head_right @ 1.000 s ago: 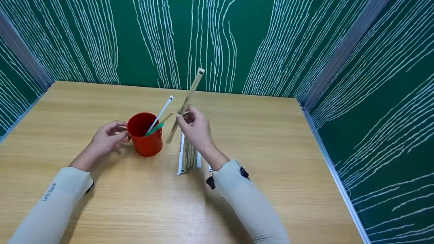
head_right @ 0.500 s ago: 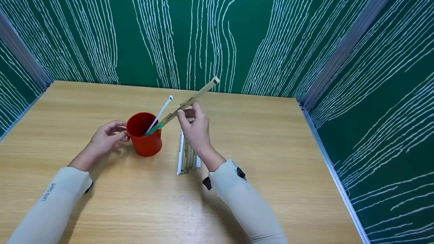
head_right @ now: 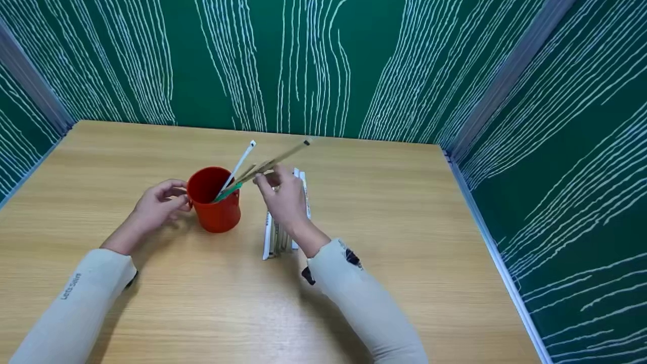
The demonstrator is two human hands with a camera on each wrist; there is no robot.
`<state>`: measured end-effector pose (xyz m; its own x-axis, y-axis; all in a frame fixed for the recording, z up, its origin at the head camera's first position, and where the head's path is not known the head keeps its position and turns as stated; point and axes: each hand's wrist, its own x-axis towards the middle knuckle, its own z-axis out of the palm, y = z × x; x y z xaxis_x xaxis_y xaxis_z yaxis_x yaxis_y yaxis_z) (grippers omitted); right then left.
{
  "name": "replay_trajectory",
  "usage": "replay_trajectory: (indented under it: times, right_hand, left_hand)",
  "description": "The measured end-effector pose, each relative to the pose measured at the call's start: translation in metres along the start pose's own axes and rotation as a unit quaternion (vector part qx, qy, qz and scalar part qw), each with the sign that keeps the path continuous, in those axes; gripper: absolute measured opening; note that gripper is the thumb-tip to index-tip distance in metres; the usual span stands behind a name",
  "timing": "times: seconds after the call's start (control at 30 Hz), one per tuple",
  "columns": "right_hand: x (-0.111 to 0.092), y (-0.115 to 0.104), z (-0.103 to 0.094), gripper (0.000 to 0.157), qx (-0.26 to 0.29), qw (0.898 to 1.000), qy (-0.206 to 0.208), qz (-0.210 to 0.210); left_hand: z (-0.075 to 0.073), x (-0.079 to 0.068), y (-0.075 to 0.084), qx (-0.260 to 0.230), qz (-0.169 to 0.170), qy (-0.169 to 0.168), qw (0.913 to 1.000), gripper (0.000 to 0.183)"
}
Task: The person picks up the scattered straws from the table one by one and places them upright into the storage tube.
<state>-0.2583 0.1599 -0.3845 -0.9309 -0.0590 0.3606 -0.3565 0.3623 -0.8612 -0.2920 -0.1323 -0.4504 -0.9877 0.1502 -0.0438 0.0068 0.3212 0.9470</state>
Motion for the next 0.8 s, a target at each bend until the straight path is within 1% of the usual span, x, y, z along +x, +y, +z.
replay_trajectory:
  times: [0.17, 0.3, 0.33, 0.43, 0.53, 0.63, 0.8]
  right_hand:
    - [0.000, 0.003, 0.001, 0.019, -0.060, 0.998, -0.020, 0.012]
    - [0.000, 0.006, 0.004, 0.018, -0.096, 0.994, -0.051, 0.030]
    - [0.001, 0.006, 0.005, 0.017, -0.102, 0.993, -0.059, 0.033]
    - [0.001, 0.006, 0.007, 0.015, -0.115, 0.990, -0.078, 0.025]
    - [0.001, 0.005, 0.007, 0.016, -0.115, 0.989, -0.089, 0.022]
    - [0.002, 0.007, 0.004, 0.019, -0.118, 0.989, -0.087, 0.032]
    - [0.007, 0.016, -0.007, 0.025, -0.121, 0.990, -0.061, 0.047]
  left_hand:
    - [0.000, 0.001, 0.000, -0.001, -0.007, -0.002, 1.0000, 0.029]
    - [0.000, 0.000, -0.001, -0.003, -0.011, -0.003, 0.9999, 0.029]
    - [0.000, 0.000, -0.001, -0.003, -0.011, -0.002, 0.9999, 0.028]
    - [0.000, 0.000, -0.001, -0.004, -0.012, -0.002, 0.9999, 0.028]
    - [0.001, 0.000, -0.002, -0.003, -0.014, -0.003, 0.9999, 0.029]
    - [0.001, 0.000, -0.002, -0.003, -0.014, -0.004, 0.9999, 0.030]
    - [0.001, -0.001, -0.001, -0.009, -0.005, -0.004, 0.9999, 0.029]
